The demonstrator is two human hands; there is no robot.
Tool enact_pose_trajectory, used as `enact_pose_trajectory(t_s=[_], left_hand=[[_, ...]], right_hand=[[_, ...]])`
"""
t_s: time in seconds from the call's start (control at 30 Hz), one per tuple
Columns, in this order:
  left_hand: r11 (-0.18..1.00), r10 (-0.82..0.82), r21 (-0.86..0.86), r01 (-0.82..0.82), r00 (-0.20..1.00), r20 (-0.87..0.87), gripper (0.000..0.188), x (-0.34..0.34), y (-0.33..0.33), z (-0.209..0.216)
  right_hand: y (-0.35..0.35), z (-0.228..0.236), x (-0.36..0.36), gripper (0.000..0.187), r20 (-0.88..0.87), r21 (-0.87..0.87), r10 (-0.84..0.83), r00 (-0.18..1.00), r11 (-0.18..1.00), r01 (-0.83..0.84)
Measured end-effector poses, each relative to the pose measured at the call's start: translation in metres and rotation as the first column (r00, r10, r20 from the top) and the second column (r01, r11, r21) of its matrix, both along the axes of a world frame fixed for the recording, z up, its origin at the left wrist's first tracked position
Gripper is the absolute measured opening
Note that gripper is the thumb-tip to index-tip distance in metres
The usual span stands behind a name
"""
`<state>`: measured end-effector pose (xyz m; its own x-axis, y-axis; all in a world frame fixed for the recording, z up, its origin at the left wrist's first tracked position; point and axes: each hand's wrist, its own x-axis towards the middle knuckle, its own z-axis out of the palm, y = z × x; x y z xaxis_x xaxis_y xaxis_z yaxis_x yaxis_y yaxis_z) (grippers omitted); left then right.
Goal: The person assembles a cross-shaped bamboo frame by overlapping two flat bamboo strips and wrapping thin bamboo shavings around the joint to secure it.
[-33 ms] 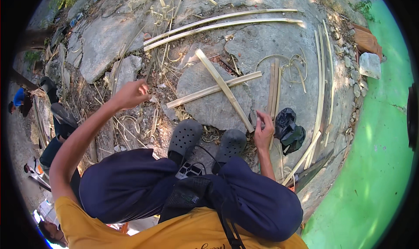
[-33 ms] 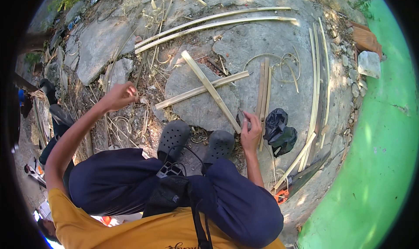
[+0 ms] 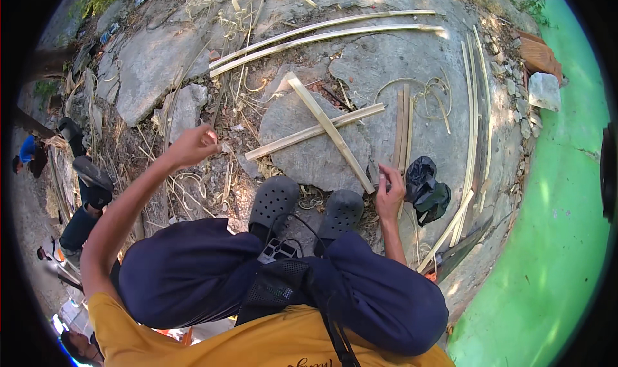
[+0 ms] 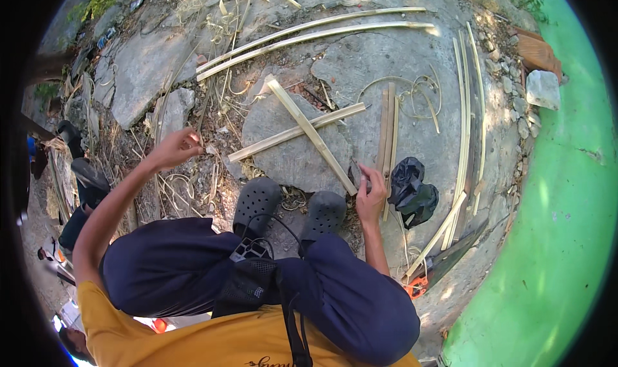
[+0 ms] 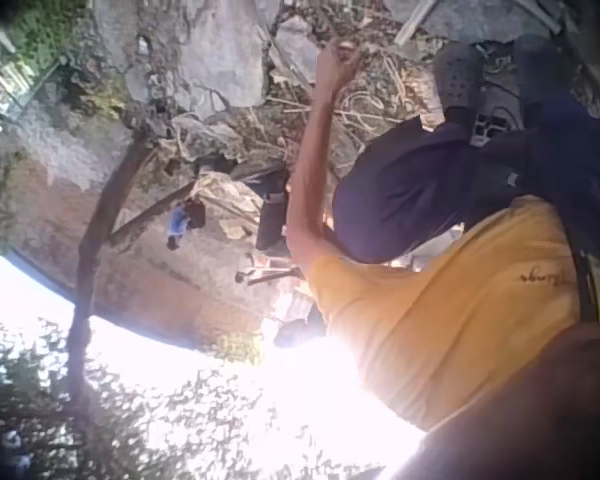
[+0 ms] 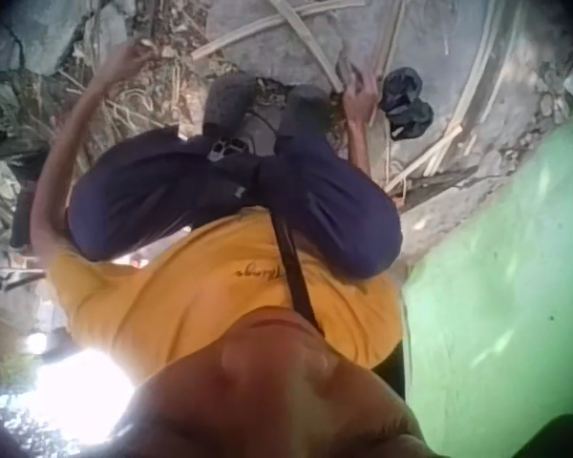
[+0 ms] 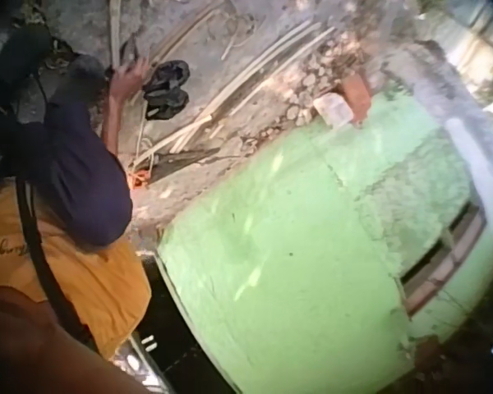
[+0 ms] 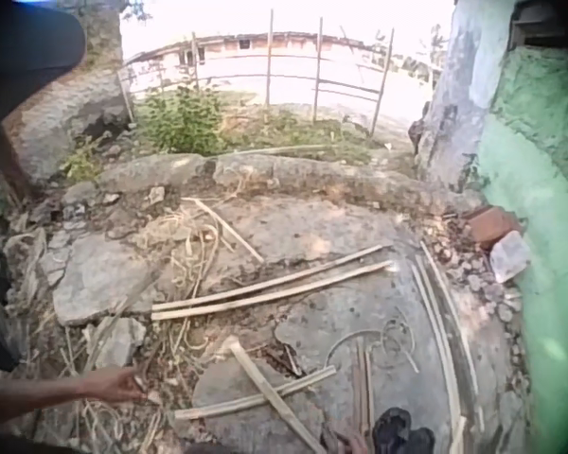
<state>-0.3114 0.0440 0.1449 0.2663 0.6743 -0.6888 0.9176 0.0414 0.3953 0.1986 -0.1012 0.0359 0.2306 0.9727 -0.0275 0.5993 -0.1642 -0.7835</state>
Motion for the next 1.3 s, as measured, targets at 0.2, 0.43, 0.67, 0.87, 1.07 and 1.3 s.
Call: enact_pose_trajectory(t_s=[0.2,0.43,0.67,0.87,1.07,1.3], left_hand=[[0.871,0.487,-0.096,-0.482,0.819,0.304,0.055,0.008,-0.075,-0.107],[0.700,0.682,-0.178,-0.691,0.575,0.452,0.029,0.064,-0.100,-0.145],[0.543,0.807,-0.340,-0.768,0.364,0.466,0.031,0.066,-0.110,-0.156],[0.450,0.827,-0.333,-0.828,0.247,0.505,0.031,0.065,-0.124,-0.155],[0.380,0.853,-0.361,-0.852,0.171,0.493,0.030,0.073,-0.138,-0.160],[0.415,0.849,-0.374,-0.829,0.205,0.488,0.032,0.073,-0.135,-0.152]], right_hand=[[-0.023,-0.013,-0.009,0.032,-0.246,-0.094,-0.056,0.968,0.995,0.034],[-0.022,-0.005,-0.010,0.030,-0.148,-0.191,-0.090,0.985,0.980,0.061],[-0.019,-0.021,-0.014,0.028,-0.150,-0.210,-0.110,0.983,0.975,0.077],[-0.017,-0.007,-0.028,0.034,0.030,-0.070,0.087,0.996,0.994,-0.085],[-0.027,-0.012,-0.023,0.033,0.046,-0.020,0.103,0.994,0.995,-0.102],[-0.027,-0.012,-0.026,0.038,0.038,-0.042,0.080,0.996,0.996,-0.078]])
